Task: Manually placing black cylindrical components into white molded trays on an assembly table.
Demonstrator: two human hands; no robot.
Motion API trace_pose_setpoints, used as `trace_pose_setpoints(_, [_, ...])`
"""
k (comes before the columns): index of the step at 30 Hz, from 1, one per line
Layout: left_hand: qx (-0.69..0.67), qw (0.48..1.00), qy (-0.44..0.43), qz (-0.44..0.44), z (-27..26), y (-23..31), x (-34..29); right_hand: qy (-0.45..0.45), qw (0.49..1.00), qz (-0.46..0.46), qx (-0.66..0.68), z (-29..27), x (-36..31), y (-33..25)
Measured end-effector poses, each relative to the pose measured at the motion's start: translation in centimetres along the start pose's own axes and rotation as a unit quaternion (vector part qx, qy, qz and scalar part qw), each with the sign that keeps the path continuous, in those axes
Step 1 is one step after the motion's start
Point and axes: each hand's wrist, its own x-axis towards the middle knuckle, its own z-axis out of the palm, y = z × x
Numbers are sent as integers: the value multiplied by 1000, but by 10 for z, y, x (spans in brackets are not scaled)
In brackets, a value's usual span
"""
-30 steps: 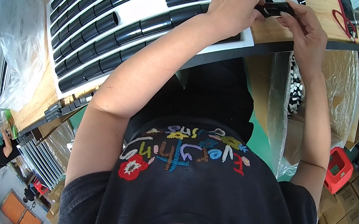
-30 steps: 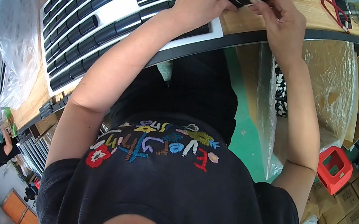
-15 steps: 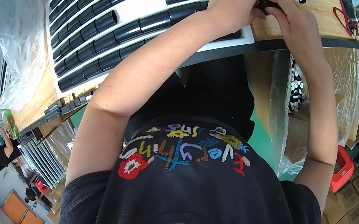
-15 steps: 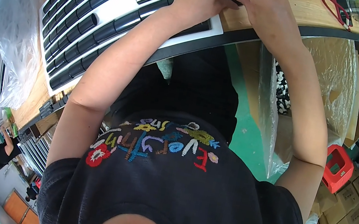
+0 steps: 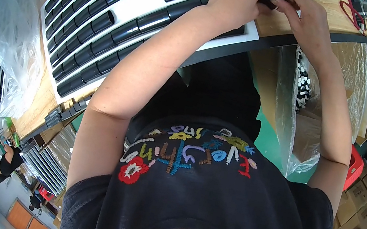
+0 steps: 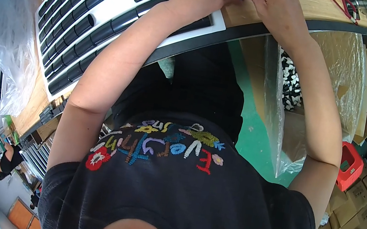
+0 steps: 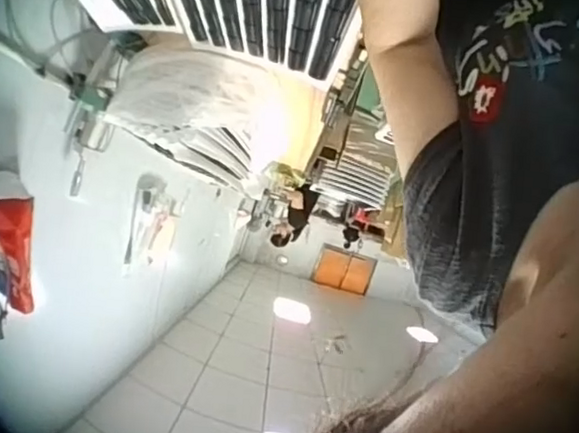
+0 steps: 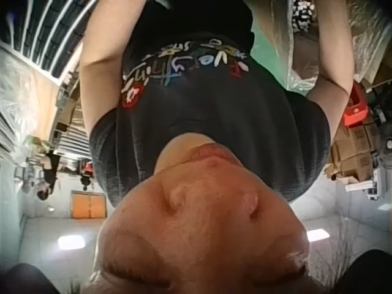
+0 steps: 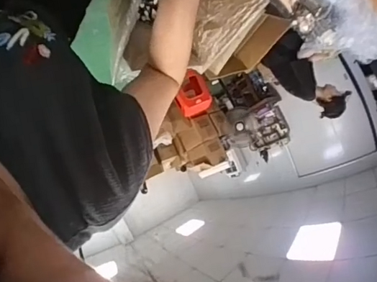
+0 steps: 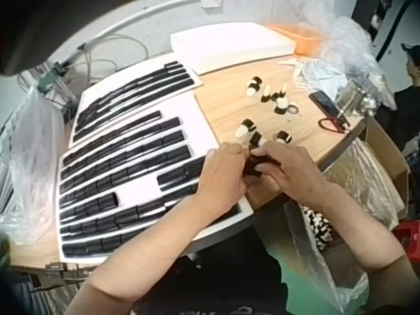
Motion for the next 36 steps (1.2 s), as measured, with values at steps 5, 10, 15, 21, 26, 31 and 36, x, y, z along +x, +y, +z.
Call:
trace_pose_setpoints(5, [7,1000,1,-6,-5,2,0,28,993,93,62,-3,-1,-13])
trace_pose_setpoints(10, [-339,928,-42,-149,-25,9,4,162,817,10,553,5,-4,-6])
trace_pose_setpoints(15, [-531,815,-8,-232,-45,17,-11,152,849,226,454,-14,-15,-46])
trace_pose_setpoints(21, [-631,756,125,-123,-48,19,-41,188,907,99,364,-1,-18,-77])
trace_pose_setpoints(26, [-523,837,104,-123,-69,15,-64,178,881,85,429,1,-21,-90])
trace_pose_setpoints(31, [-499,853,88,-122,-88,21,-77,102,894,91,427,-2,-27,-102])
trace_pose_setpoints(36, [-438,888,99,-95,-93,20,-88,74,953,53,289,-2,-32,-117])
